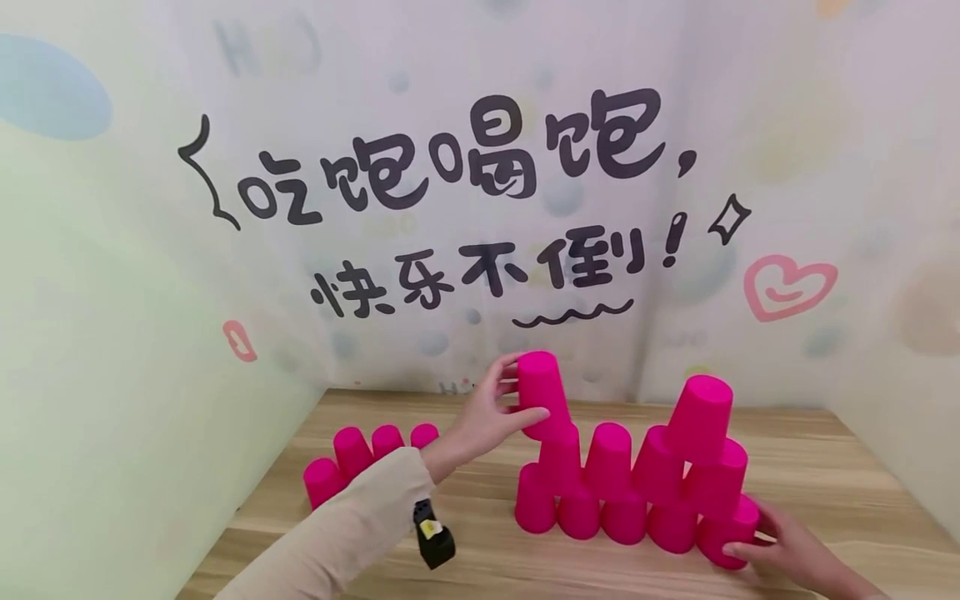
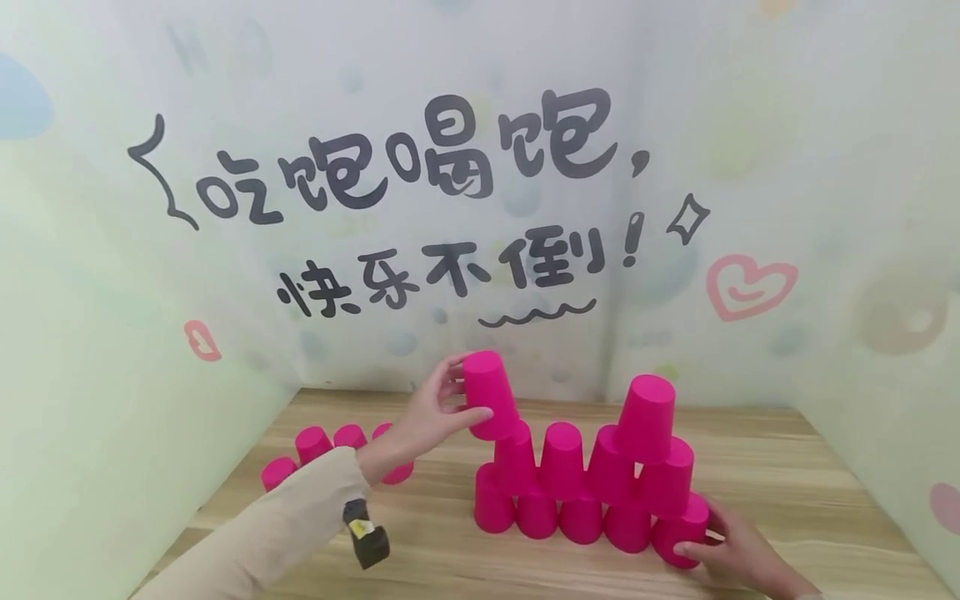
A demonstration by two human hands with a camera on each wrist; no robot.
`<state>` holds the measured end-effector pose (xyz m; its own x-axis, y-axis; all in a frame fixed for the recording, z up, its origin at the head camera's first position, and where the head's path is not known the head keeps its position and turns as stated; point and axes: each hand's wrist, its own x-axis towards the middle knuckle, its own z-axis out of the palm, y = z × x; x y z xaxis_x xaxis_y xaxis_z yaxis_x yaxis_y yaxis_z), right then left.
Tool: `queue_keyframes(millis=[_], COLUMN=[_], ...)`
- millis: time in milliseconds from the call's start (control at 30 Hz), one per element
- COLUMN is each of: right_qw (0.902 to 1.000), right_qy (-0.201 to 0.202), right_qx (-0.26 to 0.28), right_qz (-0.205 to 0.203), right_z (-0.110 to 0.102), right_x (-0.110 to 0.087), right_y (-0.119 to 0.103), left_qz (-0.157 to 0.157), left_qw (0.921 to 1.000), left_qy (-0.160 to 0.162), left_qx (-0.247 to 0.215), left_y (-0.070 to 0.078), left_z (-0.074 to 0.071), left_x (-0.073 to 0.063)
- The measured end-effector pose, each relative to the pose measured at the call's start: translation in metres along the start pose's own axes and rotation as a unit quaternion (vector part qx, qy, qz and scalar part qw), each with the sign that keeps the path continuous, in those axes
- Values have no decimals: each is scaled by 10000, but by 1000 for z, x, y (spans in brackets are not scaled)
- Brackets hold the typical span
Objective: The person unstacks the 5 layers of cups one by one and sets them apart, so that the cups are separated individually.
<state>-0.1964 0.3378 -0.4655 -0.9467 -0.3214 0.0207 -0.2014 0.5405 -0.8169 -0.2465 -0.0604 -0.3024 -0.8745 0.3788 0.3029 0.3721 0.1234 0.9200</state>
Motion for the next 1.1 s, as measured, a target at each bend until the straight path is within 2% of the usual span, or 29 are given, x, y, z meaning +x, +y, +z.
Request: queue_keyframes(millis=[167, 333, 467, 633, 867, 1033, 1100], right_qw=[10000, 9999, 9999, 10000, 10000, 9999, 9999], right_qy=[43, 17, -13, -11, -39, -41, -11], right_qx=[34, 100, 136, 91, 89, 107, 92], right_qz=[1, -128, -46, 13, 4, -52, -42], right_z=[1, 2, 2, 2, 1, 1, 1], right_x=[2, 3, 2, 3, 3, 1, 1], right_y=[2, 2, 2, 2, 2, 4, 3], left_qz=[7, -202, -369, -288, -173, -188, -282], left_qw=[9997, 9974, 9943, 9899, 9787, 9704, 9669], left_qy=[227, 635, 757, 892, 1271, 1571, 1681], left_qx=[72, 278, 650, 1066, 1605, 1824, 1896], left_y=[-13, -29, -38, -46, -65, -82, -90], left_z=[-30, -62, -87, -111, -135, -143, -144], left_x=[-18, -39, -55, -73, -97, -109, -113])
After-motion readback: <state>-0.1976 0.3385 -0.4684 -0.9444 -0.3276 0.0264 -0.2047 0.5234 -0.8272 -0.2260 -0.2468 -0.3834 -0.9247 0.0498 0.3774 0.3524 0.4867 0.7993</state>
